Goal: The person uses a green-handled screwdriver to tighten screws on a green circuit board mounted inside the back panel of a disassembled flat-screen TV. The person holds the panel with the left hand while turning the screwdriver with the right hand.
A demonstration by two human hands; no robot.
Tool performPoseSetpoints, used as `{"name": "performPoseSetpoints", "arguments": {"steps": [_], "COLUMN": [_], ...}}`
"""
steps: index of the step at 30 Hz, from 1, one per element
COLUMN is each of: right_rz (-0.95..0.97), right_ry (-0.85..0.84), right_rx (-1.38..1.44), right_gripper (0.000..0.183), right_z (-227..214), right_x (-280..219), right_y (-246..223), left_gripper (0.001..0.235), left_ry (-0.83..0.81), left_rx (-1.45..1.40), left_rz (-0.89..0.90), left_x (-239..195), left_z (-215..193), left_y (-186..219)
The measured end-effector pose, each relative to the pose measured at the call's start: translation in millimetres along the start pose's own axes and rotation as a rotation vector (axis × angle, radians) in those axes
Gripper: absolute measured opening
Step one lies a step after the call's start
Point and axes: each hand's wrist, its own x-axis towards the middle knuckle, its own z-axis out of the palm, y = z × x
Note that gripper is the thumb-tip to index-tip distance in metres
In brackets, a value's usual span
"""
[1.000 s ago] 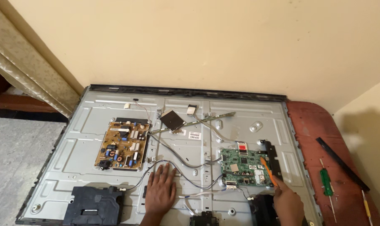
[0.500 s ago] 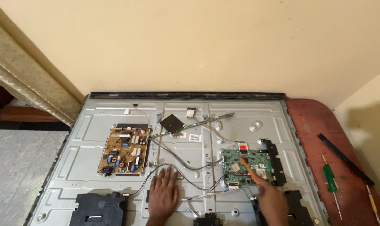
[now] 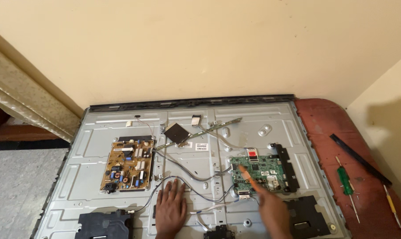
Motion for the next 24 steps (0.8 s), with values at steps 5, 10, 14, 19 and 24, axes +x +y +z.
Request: {"name": "performPoseSetpoints", "arguments": {"steps": [5,10,14,19,24], "right_rz": [0.157,0.065,-0.11,0.022,-0.222], "right_ry": [0.117,0.019,0.029,0.077,0.845], "right_rx": [-0.146,-0.103,-0.015,-0.041,-0.107], "right_gripper": [0.041,0.051,0.044,0.046,0.034], "right_z": [-47.7,-35.9,-17.3,-38.4,-68.5], "right_x": [15.8,-1.6,-28.7,-11.5,48.1], "right_y": [23.7,-3.2,-31.3,5.9,120.2], "left_gripper": [0.054,0.058,0.056,0.06,0.063], "left_ry": [-0.035,-0.022,0.038,0.068,-0.015], "left_rx": [-0.005,0.002,0.026,0.078,0.113], "left_rz": [-0.023,-0.017,0.005,0.028,-0.016], "left_x": [0.3,-0.5,-1.9,4.5,3.5], "left_z": [-0.7,6.9,22.3,39.3,39.1], "left_y": [0.4,-4.0,-11.9,-21.3,-24.1]}}
